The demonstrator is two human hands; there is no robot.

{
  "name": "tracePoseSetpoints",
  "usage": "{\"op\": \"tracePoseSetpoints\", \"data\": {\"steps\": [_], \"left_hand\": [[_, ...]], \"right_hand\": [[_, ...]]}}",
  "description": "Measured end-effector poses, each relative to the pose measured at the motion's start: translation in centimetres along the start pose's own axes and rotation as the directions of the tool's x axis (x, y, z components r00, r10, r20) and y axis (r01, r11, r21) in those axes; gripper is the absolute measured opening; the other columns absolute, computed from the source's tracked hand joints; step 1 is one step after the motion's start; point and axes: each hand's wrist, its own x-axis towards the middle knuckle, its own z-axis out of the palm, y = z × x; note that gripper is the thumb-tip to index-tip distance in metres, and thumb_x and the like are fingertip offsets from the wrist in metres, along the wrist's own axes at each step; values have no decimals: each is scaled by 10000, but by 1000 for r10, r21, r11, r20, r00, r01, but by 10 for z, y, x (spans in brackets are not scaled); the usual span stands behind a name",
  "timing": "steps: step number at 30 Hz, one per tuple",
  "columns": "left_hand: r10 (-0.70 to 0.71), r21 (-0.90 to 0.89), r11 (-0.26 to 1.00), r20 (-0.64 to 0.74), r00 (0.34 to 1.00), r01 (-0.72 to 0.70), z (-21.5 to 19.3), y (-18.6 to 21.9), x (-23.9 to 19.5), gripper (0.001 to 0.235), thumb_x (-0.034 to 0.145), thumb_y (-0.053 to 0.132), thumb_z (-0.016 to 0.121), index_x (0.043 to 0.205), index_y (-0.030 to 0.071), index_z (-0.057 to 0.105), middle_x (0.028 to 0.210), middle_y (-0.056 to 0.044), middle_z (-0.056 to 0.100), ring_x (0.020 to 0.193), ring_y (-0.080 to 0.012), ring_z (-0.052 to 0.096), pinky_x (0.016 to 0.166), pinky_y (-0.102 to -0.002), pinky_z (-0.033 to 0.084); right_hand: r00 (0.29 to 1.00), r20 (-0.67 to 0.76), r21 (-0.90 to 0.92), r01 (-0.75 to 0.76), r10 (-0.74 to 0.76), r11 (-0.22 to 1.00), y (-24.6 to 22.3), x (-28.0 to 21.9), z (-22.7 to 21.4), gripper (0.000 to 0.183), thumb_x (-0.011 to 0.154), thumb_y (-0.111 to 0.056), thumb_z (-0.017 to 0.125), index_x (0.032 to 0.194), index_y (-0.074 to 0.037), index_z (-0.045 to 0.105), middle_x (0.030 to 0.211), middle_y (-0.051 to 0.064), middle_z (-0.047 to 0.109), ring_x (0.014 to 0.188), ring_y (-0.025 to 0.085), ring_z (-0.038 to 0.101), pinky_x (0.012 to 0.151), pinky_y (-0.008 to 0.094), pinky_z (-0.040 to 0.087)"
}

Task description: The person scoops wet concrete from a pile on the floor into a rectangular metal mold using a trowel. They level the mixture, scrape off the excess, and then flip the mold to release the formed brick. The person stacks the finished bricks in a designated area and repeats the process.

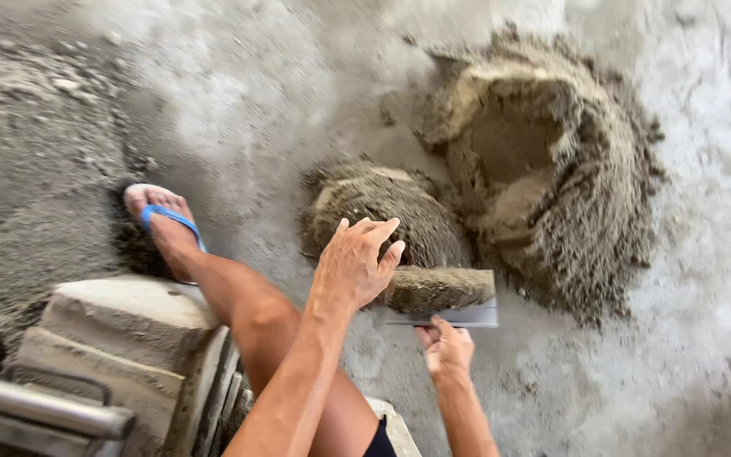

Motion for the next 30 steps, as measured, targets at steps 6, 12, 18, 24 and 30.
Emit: {"op": "tracePoseSetpoints", "data": {"steps": [6, 12, 18, 24, 30], "left_hand": [[21, 60, 998, -363, 932, 1, -93, -21, -41, 335, 864, 244, 506, 1163, 101, 556, 1069, -68, 629, 946, -272, 591, 941, -533, 373], [-98, 80, 979, -613, 784, 185, -183, -88, -172, 402, 910, 274, 449, 1229, 38, 512, 1144, -108, 610, 1109, -276, 517, 967, -530, 342], [-357, -133, 890, -798, 485, 436, -197, -146, -366, 377, 926, 224, 387, 1197, 24, 558, 1216, -147, 587, 1120, -311, 546, 983, -540, 338], [-589, -280, 611, -786, 189, 740, -123, -181, -467, 492, 969, 324, 222, 1323, 51, 428, 1351, -139, 465, 1285, -268, 420, 1081, -424, 265], [-535, -304, 700, -823, 193, 647, -102, -186, -468, 528, 980, 294, 146, 1353, -14, 357, 1395, -181, 399, 1317, -294, 363, 1119, -440, 208]], "right_hand": [[921, 368, -180, 207, -129, 962, -72, -105, 98, 231, 782, 85, 593, 895, -64, 458, 869, 126, 609, 799, 288, 627, 760, 530, 548], [635, 764, -171, 364, -110, 916, -34, -235, 171, 244, 729, 57, 647, 805, -165, 580, 793, 81, 663, 709, 240, 670, 650, 443, 592], [316, 935, -266, 330, 159, 906, 84, -342, 143, 223, 853, 22, 531, 1042, -87, 575, 967, 154, 648, 873, 286, 653, 818, 428, 567], [427, 800, -547, 232, 421, 805, 200, -408, 77, 442, 808, 19, 530, 1233, -96, 496, 1164, 172, 591, 1003, 312, 586, 840, 449, 506], [474, 730, -640, 220, 493, 736, 232, -414, 34, 151, 843, -1, 612, 937, 18, 497, 797, 210, 624, 719, 280, 637, 660, 381, 581]]}}
